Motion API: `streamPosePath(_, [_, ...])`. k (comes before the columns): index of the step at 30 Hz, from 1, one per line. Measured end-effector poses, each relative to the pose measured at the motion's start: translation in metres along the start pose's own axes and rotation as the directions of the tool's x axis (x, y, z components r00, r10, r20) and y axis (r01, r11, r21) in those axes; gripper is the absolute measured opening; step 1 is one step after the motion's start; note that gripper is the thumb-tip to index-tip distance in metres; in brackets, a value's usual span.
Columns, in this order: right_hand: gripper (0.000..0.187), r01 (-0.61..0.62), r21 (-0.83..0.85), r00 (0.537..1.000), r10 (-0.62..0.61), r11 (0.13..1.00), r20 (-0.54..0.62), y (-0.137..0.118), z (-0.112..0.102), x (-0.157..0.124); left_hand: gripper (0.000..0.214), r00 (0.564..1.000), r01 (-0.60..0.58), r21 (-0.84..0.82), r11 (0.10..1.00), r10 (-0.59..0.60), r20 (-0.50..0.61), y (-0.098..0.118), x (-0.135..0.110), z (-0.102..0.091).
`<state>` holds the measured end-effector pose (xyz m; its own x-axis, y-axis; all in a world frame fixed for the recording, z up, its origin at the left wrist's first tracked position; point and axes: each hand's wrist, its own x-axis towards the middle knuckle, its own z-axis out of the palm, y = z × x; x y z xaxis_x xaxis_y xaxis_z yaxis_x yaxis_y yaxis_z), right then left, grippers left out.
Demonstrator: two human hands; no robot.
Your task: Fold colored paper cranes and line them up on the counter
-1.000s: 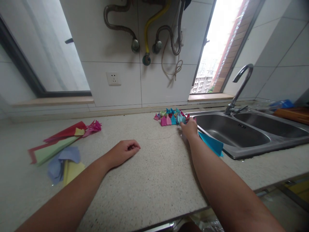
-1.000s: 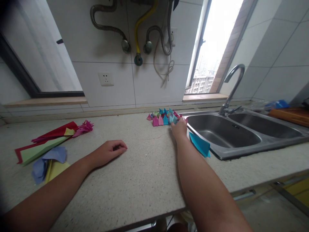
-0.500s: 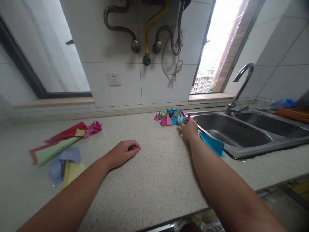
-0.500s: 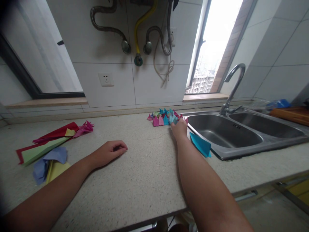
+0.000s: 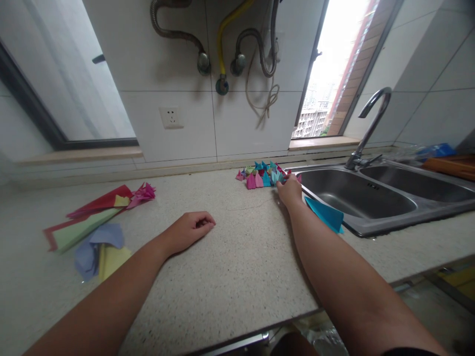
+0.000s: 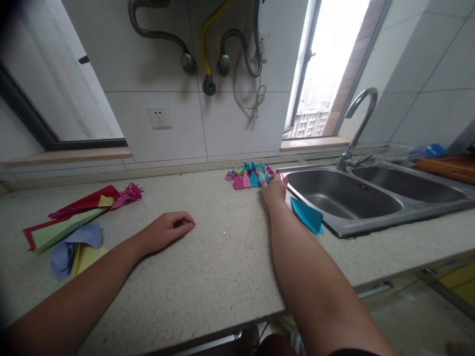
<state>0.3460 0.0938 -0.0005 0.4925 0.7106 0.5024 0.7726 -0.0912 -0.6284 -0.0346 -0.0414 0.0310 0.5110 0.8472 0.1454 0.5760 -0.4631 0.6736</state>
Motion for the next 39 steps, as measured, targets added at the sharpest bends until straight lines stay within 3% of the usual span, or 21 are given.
streamPosePath(11, [0.033,-0.066,0.055,0.998,0.065,0.996,0.026,-0.0049,-0.0022,-0.0025,0.029,1.0,-0.006,0.007,1.0,0.006,-0.003,0.0007,0.0009,0.0002])
streamPosePath(19, [0.039,-0.009,0.012,0.999,0.009,1.0,0.032,-0.0051,-0.0003,-0.0026,0.028,1.0,-0.009,-0.001,1.0,0.009,0.005,-0.0012,0.0012,0.0014])
streamPosePath(27, [0.024,-0.022,0.017,0.999,0.022,1.0,0.028,-0.0036,0.0022,0.0014,0.028,1.0,0.0,0.017,1.0,0.0,0.015,0.0005,0.0013,0.0006])
streamPosePath(39, [0.032,-0.032,0.087,0.999,0.029,0.996,0.027,-0.0093,-0.0008,-0.0002,0.028,1.0,0.01,0.035,0.999,-0.011,0.024,-0.0014,0.0014,0.0009])
